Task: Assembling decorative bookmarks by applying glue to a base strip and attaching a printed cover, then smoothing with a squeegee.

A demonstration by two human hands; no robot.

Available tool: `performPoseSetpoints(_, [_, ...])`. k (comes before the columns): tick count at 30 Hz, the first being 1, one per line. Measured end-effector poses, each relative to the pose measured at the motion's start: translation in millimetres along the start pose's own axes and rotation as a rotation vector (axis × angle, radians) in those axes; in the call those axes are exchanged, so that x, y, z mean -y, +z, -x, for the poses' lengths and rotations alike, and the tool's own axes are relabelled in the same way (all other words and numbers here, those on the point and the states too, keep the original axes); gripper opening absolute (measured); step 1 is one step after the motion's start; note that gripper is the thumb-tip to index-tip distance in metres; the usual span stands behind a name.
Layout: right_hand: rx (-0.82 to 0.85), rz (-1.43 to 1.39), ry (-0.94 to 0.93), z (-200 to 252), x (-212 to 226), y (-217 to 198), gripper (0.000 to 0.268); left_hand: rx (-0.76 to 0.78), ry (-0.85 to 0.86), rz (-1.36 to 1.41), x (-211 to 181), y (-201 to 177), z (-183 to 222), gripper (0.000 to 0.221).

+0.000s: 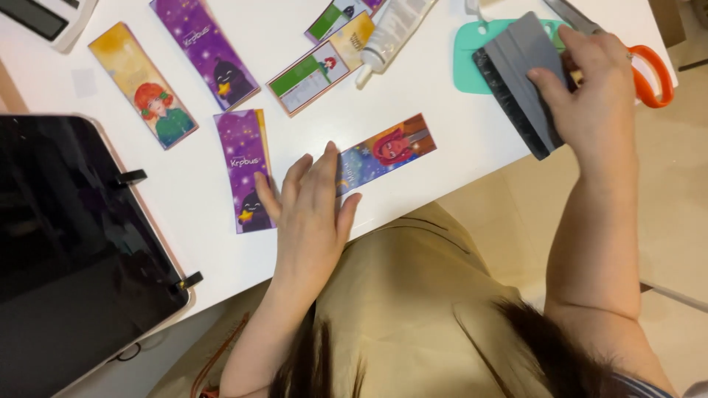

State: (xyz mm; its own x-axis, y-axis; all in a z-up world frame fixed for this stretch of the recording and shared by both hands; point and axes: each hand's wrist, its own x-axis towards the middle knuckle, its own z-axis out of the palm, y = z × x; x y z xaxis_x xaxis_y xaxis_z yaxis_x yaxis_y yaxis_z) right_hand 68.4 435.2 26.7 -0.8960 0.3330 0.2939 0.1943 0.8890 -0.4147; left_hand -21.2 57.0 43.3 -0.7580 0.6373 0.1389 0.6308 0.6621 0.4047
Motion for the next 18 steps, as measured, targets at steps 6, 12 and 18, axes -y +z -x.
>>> performPoseSetpoints(6, [0.018,-0.113,-0.269,-4.0,49.3,10.5,0.038,0.069,-0.09,0.06,-0.3,2.7,-9.7,0.065])
performPoseSetpoints(12, [0.391,-0.274,-0.487,-10.9,73.2,47.2,0.05,0.088,-0.052,0.172,4.8,-3.3,-17.9,0.074])
performPoseSetpoints(18, [0.334,-0.637,-0.175,-14.5,90.9,31.0,0.024,-0.092,-0.12,0.502,6.6,0.8,-22.5,0.087])
